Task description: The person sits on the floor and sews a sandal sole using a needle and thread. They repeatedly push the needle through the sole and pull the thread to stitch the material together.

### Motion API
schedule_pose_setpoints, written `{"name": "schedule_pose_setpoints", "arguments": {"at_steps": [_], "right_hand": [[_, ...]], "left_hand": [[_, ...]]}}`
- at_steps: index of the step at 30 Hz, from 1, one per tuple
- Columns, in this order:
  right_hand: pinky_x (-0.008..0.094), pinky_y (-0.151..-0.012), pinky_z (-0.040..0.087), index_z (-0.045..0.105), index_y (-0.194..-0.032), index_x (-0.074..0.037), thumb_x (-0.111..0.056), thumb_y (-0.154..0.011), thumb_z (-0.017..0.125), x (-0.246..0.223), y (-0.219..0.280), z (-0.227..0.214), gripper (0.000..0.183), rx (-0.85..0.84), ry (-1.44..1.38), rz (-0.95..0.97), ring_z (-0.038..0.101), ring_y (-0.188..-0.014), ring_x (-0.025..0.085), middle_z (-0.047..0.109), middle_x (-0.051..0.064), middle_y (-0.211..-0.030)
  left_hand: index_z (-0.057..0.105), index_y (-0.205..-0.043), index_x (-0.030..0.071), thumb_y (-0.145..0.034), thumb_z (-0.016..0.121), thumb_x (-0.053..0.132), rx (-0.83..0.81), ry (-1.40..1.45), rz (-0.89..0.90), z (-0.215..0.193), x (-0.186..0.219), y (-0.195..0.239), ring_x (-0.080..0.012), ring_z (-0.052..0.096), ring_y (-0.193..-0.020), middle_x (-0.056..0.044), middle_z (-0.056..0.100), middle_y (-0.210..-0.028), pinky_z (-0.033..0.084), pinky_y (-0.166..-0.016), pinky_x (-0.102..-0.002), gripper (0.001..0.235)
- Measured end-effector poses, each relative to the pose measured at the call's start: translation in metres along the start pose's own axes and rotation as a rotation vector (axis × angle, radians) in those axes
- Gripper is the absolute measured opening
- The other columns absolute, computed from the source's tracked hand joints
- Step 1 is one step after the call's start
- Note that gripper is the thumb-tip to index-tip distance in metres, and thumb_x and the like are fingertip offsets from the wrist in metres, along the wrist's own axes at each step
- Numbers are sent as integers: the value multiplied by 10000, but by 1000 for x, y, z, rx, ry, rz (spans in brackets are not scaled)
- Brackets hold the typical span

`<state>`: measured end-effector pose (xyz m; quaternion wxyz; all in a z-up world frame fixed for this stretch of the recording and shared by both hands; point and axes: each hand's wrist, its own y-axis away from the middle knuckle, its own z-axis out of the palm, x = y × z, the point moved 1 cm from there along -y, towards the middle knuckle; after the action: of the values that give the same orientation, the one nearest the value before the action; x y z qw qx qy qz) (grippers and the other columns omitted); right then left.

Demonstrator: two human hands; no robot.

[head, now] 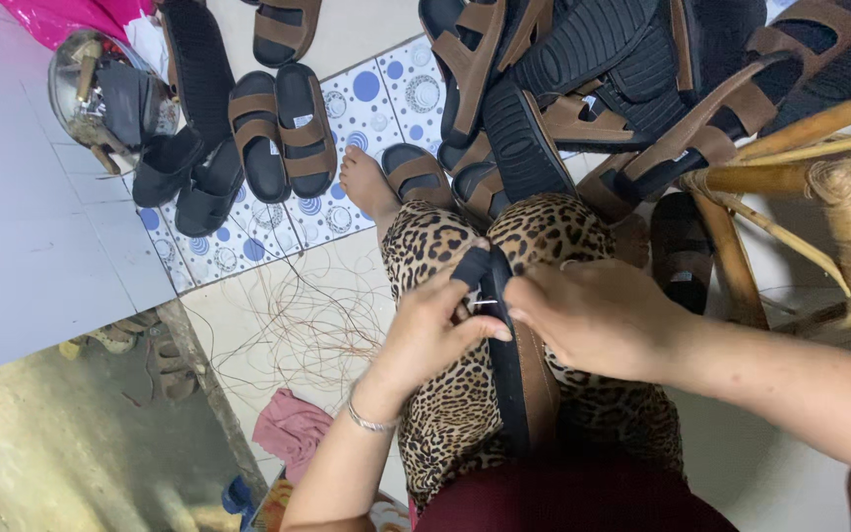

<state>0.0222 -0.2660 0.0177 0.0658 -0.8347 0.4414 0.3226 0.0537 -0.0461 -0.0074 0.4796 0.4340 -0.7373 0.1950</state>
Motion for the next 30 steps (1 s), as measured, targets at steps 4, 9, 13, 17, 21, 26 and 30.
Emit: {"name": "schedule_pose_setpoints", "arguments": {"at_steps": [4, 9, 13, 17, 21, 26, 30], "right_hand": [[306, -355, 540, 541, -1162, -141, -134, -973, 598, 9, 12, -10, 198, 71, -193, 11, 633, -381, 195, 611, 27, -622], [296, -350, 577, 599, -1179, -121, -205, -978, 604, 7, 15, -6, 218, 72, -218, 21, 657, -390, 198, 665, 64, -645], [329, -392, 551, 610, -1158, -122, -156, -970, 627, -1, 16, -5, 192, 195, -51, -38, 682, -476, 243, 637, 61, -683], [438, -538, 516, 253, -1615, -428, -45, -874, 609, -2, 37, -24, 907, -500, 282, 261, 644, -696, 333, 543, 65, -836], [300, -697, 604, 20, -1655, -374, -225, -935, 542, 31, 78, -64, 901, -706, 450, 242, 683, -864, 114, 560, -64, -1104], [244, -867, 527, 823, -964, -96, -196, -870, 747, 17, 44, -9, 157, 254, -820, 264, 747, -941, 120, 805, 38, -992], [292, -822, 546, 756, -833, -118, -276, -954, 650, 0, 33, -24, 225, 227, -956, 111, 722, -865, 131, 747, 10, -910]], "left_hand": [[729, -985, -31, -814, 808, 195, 105, -11, 89, -17, 14, 15, -410, 697, -967, -215, 657, -1137, 621, -753, -450, 295], [707, -821, -126, -848, 776, 5, -62, 1112, 103, -15, 22, 26, -307, 712, -707, -300, 670, -932, 635, -473, -323, 151], [712, -914, -53, -940, 624, -7, 67, 438, -14, -5, 14, 23, -193, 585, -399, -134, 647, -662, 496, -328, -253, 103], [406, -806, 16, -1033, 575, 52, -27, -163, 210, 13, 22, 38, -221, 416, -532, -87, 432, -711, 469, -458, -359, 286], [472, -846, 126, -1031, 586, 149, -8, -72, -106, -9, 9, 28, -140, 433, -585, 8, 462, -717, 391, -531, -279, 218], [554, -749, -6, -966, 674, 216, 232, -162, 318, -6, 44, 13, -337, 566, -908, -198, 627, -1032, 519, -803, -430, 333], [509, -738, 11, -998, 647, 223, 119, -212, 338, 4, 55, 1, -284, 485, -805, -107, 510, -853, 434, -711, -400, 363]]}}
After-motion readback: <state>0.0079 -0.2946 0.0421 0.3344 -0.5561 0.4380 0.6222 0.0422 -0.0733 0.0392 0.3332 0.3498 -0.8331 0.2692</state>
